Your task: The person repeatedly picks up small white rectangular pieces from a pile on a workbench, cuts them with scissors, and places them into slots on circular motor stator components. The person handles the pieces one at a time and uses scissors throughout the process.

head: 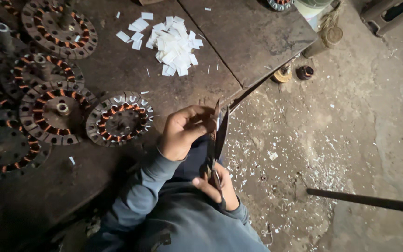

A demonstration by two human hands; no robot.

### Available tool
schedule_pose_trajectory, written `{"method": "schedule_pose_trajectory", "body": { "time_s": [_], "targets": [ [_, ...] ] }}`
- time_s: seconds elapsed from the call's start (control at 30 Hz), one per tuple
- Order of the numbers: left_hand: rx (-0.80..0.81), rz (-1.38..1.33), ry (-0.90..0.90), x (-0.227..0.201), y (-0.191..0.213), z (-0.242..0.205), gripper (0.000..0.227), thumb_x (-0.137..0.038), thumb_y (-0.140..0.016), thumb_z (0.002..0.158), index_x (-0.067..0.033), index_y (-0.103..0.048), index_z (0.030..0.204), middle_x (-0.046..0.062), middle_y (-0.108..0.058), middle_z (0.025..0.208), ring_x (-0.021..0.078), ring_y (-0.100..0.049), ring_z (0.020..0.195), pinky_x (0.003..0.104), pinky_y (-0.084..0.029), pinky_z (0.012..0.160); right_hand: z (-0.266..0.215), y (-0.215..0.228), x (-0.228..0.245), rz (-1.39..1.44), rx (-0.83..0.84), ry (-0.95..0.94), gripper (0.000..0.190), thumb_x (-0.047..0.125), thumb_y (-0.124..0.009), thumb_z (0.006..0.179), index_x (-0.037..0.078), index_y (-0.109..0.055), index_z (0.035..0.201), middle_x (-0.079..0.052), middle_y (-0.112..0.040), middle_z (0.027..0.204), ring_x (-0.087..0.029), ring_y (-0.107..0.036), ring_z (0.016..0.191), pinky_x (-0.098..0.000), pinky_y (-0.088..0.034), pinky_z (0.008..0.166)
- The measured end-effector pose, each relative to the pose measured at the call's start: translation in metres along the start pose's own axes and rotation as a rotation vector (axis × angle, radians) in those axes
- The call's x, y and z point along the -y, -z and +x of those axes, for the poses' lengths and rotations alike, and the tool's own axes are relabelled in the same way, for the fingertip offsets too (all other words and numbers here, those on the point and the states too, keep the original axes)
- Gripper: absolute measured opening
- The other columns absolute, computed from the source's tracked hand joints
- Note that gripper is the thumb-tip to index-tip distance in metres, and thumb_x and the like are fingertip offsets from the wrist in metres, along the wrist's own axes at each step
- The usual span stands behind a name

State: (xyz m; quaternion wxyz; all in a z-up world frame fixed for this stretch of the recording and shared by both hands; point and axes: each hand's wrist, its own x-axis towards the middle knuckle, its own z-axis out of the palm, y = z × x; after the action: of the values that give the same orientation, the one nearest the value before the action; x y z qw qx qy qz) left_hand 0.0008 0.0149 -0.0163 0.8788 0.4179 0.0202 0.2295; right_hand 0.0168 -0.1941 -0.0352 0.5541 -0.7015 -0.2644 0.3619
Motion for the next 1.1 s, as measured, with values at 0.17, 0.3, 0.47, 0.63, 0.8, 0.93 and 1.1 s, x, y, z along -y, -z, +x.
{"method": "schedule_pose_trajectory", "body": {
  "time_s": [0.17, 0.3, 0.47, 0.63, 0.8, 0.93, 1.1],
  "targets": [
    [0.004, 0.036, -0.026, -0.006, -0.001, -0.003, 0.021, 0.004, -0.071, 0.095, 0.0067, -0.067, 0.115, 0.010, -0.073, 0.111, 0.0143, -0.071, 0.099, 0.028, -0.058, 0.090, -0.003, -0.002, -0.006, 0.001, -0.106, 0.038, 0.034, 0.007, -0.081, 0.086, 0.009, -0.050, 0.072, 0.009, -0.039, 0.062, -0.002, -0.033, 0.057, -0.0241, -0.025, 0.050],
    [-0.040, 0.004, -0.026, -0.006, -0.006, 0.000, 0.020, 0.004, -0.073, 0.094, 0.0066, -0.066, 0.113, 0.010, -0.073, 0.111, 0.0147, -0.070, 0.101, 0.028, -0.058, 0.091, -0.007, -0.002, -0.014, -0.057, -0.131, 0.091, 0.039, 0.005, -0.081, 0.087, 0.010, -0.047, 0.068, 0.010, -0.038, 0.059, -0.002, -0.031, 0.055, -0.0241, -0.024, 0.049],
    [-0.208, 0.028, -0.154, -0.016, -0.001, -0.001, 0.021, 0.004, -0.070, 0.097, 0.0049, -0.063, 0.116, 0.009, -0.071, 0.111, 0.0156, -0.070, 0.101, 0.028, -0.057, 0.093, 0.006, -0.007, -0.011, -0.013, -0.147, -0.019, 0.041, 0.010, -0.086, 0.082, 0.008, -0.048, 0.067, 0.008, -0.043, 0.061, -0.003, -0.037, 0.057, -0.0247, -0.030, 0.050],
    [-0.317, 0.161, -0.314, -0.040, 0.003, -0.050, 0.020, 0.004, -0.068, 0.102, 0.0039, -0.061, 0.121, 0.008, -0.068, 0.111, 0.0116, -0.065, 0.094, 0.025, -0.056, 0.086, 0.057, 0.009, 0.013, -0.328, -0.191, 0.003, 0.028, 0.020, -0.088, 0.075, 0.004, -0.066, 0.083, 0.002, -0.067, 0.068, -0.006, -0.059, 0.064, -0.0280, -0.051, 0.059],
    [-0.495, 0.261, -0.190, -0.044, 0.001, -0.084, 0.019, 0.004, -0.071, 0.094, 0.0062, -0.066, 0.112, 0.010, -0.072, 0.110, 0.0138, -0.070, 0.093, 0.026, -0.058, 0.082, 0.119, 0.022, 0.054, -0.914, -0.137, 0.167, 0.025, 0.019, -0.081, 0.080, 0.001, -0.067, 0.091, -0.019, -0.067, 0.077, -0.036, -0.066, 0.069, -0.0433, -0.051, 0.063],
    [-0.568, 0.457, -0.409, -0.048, 0.012, -0.096, 0.013, 0.004, -0.074, 0.097, 0.0051, -0.067, 0.108, 0.009, -0.068, 0.113, 0.0140, -0.071, 0.098, 0.026, -0.060, 0.086, 0.155, 0.005, 0.098, -0.992, 0.075, 0.457, 0.038, 0.016, -0.081, 0.073, -0.001, -0.063, 0.102, -0.023, -0.067, 0.088, -0.045, -0.065, 0.080, -0.0473, -0.051, 0.065],
    [-0.630, 0.385, -0.276, -0.062, 0.023, -0.098, 0.017, 0.003, -0.071, 0.096, 0.0048, -0.069, 0.113, 0.010, -0.074, 0.110, 0.0131, -0.074, 0.094, 0.026, -0.061, 0.083, 0.127, -0.039, 0.138, -0.777, 0.086, 0.597, 0.025, 0.002, -0.075, 0.085, -0.001, -0.068, 0.108, -0.018, -0.072, 0.103, -0.033, -0.072, 0.091, -0.0370, -0.056, 0.077]
  ]
}}
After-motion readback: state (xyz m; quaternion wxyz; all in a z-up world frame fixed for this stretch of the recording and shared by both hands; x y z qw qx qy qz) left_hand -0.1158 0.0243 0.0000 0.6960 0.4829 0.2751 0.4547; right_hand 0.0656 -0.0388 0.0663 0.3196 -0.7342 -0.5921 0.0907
